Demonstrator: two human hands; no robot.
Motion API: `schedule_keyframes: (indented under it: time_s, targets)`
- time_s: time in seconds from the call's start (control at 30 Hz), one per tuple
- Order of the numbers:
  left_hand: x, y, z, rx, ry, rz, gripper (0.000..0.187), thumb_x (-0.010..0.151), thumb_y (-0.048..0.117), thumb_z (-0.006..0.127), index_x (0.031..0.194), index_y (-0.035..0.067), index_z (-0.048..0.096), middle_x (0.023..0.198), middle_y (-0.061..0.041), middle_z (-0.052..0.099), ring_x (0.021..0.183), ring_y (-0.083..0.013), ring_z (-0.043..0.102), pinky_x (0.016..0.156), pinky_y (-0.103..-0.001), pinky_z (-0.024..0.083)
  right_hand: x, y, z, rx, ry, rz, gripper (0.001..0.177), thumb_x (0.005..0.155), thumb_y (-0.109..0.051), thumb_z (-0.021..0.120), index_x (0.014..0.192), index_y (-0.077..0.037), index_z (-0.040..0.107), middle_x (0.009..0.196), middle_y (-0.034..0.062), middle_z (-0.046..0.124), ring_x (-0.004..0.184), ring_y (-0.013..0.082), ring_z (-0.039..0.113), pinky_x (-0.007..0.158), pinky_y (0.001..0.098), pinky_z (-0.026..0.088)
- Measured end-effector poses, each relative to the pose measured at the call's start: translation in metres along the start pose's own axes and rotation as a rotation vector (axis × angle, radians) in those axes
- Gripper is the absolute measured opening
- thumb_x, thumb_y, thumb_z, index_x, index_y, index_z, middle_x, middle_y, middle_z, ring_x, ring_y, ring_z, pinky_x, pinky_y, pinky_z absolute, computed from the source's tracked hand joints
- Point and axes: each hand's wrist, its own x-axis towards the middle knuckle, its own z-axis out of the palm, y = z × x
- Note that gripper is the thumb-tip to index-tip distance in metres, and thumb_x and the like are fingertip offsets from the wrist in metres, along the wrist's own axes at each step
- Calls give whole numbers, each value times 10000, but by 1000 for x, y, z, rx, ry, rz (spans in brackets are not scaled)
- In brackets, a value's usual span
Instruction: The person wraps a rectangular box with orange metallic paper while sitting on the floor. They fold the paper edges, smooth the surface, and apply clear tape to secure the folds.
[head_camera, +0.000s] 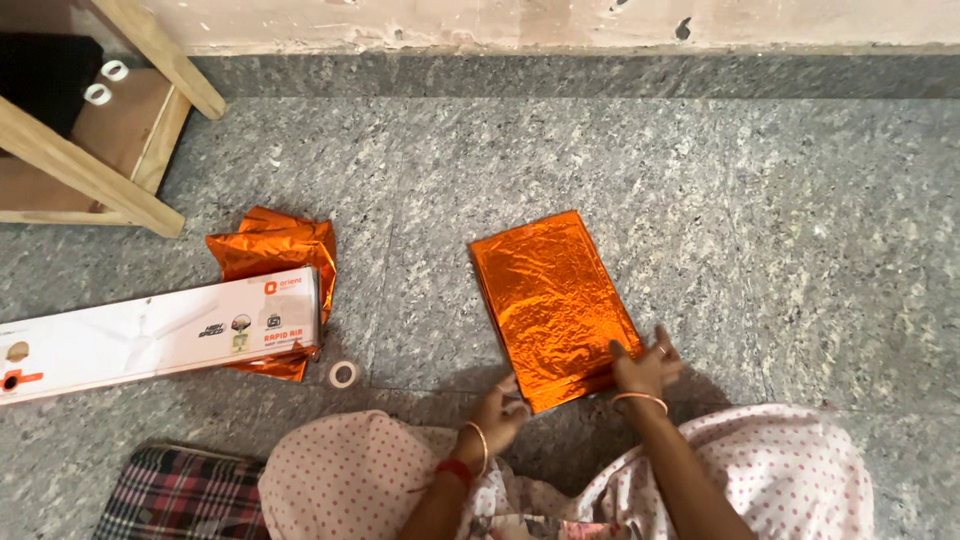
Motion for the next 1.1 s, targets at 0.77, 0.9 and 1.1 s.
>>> schedule_keyframes:
  time_s: [0.77, 0.9, 1.1]
  targets:
    - [147, 95, -109, 651, 379, -109, 762, 841, 132, 680, 1519, -21, 370, 1376, -263, 587, 1311, -420, 537, 1126, -460, 425, 10, -12, 2, -80, 17, -332, 1170, 584, -364, 961, 1513, 33, 371, 1502, 255, 433, 1385, 437, 390, 1168, 484, 327]
    - [146, 68, -115, 794, 333, -209, 709, 842, 117, 652, 1503, 5, 420, 1419, -243, 553, 1333, -403, 522, 1146, -445, 417, 14, -13, -4, -106, 34, -396, 1139, 577, -329, 977, 1482, 43, 395, 1459, 258, 491, 1354, 439, 434, 1147, 484, 344]
    - [62, 29, -113, 792, 486, 180, 617, 821, 69, 650, 1420, -7, 523, 1319, -272, 612, 1163, -439, 610, 999, -482, 508, 21, -19, -5, 159, -104, -307, 929, 648, -172, 912, 1427, 45, 456, 1297, 212, 656, 1177, 326, 658, 1017, 407, 526]
